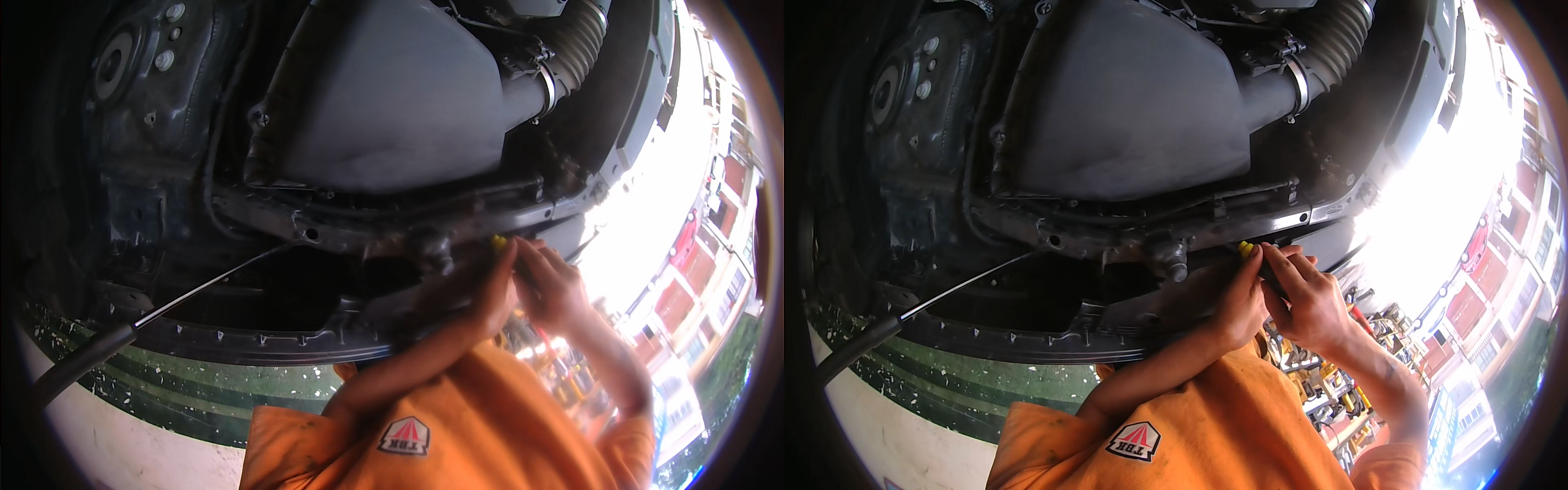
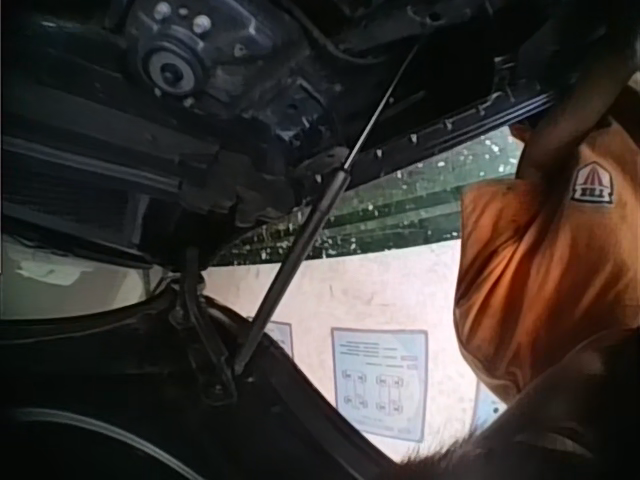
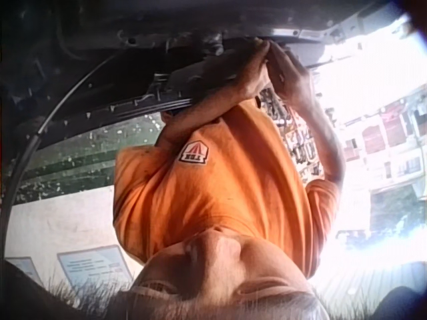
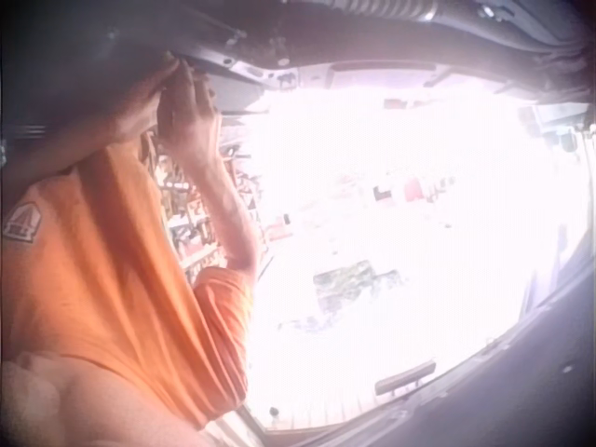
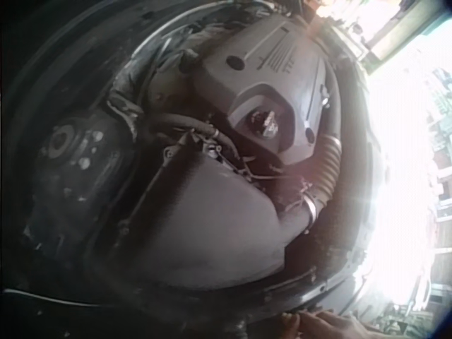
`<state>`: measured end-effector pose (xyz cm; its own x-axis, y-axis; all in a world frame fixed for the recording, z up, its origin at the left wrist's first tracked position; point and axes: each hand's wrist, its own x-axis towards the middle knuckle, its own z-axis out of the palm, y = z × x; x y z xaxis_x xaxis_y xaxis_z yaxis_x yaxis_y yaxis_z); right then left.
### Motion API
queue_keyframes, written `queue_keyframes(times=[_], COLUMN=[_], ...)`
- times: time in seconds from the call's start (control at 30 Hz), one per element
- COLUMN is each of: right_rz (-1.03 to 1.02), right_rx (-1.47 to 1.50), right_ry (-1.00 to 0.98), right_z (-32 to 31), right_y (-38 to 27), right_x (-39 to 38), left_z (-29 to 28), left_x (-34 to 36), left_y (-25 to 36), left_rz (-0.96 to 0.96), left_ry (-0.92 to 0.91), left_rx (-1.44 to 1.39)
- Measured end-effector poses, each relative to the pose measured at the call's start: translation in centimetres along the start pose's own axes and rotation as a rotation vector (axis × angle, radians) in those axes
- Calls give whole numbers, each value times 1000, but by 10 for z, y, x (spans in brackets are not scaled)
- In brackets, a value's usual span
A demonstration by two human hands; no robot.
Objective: The person uses a screwdriver to loosen and remove screws from the air filter housing and other engine components under the open hood of a car.
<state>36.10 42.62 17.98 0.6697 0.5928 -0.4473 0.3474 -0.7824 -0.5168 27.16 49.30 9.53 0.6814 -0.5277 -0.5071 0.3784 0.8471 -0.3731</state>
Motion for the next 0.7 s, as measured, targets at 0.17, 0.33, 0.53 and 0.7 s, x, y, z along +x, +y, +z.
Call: queue_keyframes(times=[0.17, 0.33, 0.53, 0.7], right_rz=[39, 4, 722, 796], right_rx=[-49, -139, 789, 885], right_ry=[-36, -38, -137, -115], right_z=[-1, 0, -2, -3], right_y=[-3, -7, 7, 4], right_x=[1, 7, 6, 9], left_z=[3, 2, -3, -20], left_x=[0, 0, -3, 3], left_y=[0, -1, -3, -12], left_rz=[17, 35, -58, -59], left_ry=[10, -11, -9, -43], left_rx=[-26, 5, -2, 2])
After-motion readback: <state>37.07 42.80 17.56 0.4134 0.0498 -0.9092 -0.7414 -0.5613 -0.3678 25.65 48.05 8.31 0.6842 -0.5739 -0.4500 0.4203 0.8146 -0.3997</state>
